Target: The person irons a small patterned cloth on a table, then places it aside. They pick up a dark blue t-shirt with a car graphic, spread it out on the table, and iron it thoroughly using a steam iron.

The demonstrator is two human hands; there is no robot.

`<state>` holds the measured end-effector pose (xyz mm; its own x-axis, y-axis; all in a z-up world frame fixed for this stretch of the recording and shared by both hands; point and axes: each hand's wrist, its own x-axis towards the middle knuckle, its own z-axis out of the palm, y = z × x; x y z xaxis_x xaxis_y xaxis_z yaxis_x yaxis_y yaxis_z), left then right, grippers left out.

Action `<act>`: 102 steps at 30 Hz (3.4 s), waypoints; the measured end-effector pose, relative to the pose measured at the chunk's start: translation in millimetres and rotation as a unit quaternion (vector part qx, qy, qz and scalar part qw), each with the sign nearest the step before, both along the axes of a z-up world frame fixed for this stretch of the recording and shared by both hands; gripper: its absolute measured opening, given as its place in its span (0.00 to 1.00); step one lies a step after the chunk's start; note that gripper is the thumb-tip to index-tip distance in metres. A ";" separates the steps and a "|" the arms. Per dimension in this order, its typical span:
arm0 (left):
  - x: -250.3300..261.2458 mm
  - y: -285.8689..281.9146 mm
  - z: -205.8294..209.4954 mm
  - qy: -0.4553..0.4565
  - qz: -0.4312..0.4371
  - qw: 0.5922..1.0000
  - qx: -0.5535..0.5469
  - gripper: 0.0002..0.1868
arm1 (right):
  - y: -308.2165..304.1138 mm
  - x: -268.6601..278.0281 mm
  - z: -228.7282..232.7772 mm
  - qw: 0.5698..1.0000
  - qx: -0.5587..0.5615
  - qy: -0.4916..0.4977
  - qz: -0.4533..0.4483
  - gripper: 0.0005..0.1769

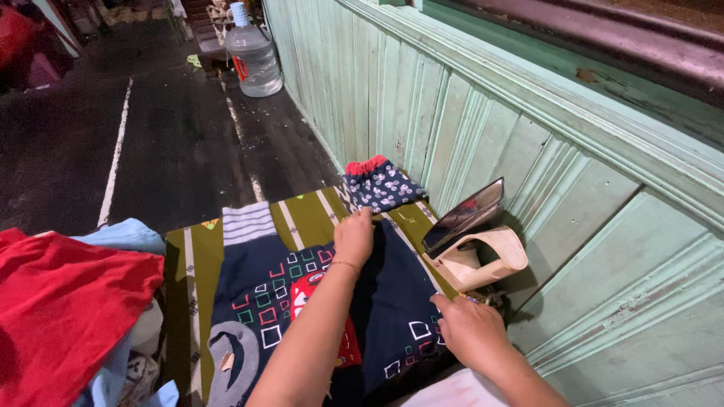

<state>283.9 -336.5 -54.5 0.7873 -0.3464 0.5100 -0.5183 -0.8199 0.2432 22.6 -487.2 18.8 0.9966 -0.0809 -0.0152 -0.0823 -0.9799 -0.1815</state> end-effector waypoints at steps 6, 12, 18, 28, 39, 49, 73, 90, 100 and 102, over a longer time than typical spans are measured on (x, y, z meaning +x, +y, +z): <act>-49.1 76.4 54.3 0.085 -0.039 0.995 0.035 0.07 | 19.3 17.5 -4.5 0.978 0.102 -0.171 0.058 0.17; -164.4 118.1 79.9 0.207 -0.034 0.967 0.146 0.20 | 51.9 104.4 -55.6 0.937 0.168 -0.229 0.204 0.18; -202.1 143.4 80.1 0.236 -0.071 0.962 0.114 0.28 | 53.2 170.2 -95.6 0.972 0.086 -0.166 0.140 0.29; -244.6 153.2 78.0 0.182 -0.112 0.969 0.123 0.28 | 83.6 184.1 -52.9 0.968 0.107 -0.189 0.130 0.26; -243.4 149.6 23.3 0.023 -0.210 0.973 0.096 0.09 | 128.8 214.7 -62.0 0.939 0.146 -0.229 0.211 0.10; -230.7 154.9 49.9 0.216 -0.227 0.950 -0.007 0.09 | 126.2 224.5 -58.2 0.946 0.103 -0.234 0.199 0.13; -158.6 244.1 91.0 0.417 0.197 0.880 0.116 0.64 | 127.0 68.5 -25.0 0.905 0.076 -0.074 0.413 0.46; -268.0 224.8 75.9 0.180 0.187 0.955 0.140 0.26 | 56.1 7.2 -14.5 0.920 0.150 -0.039 0.360 0.29; -286.3 236.2 80.6 0.036 0.137 0.990 0.017 0.06 | 45.6 -12.7 -11.6 0.911 0.106 -0.101 0.385 0.06; -289.2 235.6 82.0 0.049 0.125 0.991 0.000 0.09 | 46.0 -18.1 -6.0 0.896 0.121 -0.126 0.409 0.09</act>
<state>-5.3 -100.9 27.5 0.8941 -0.1345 0.4272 -0.2731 -0.9197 0.2820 4.5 -441.2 12.7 0.6951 0.6534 0.2997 0.7187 -0.6233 -0.3081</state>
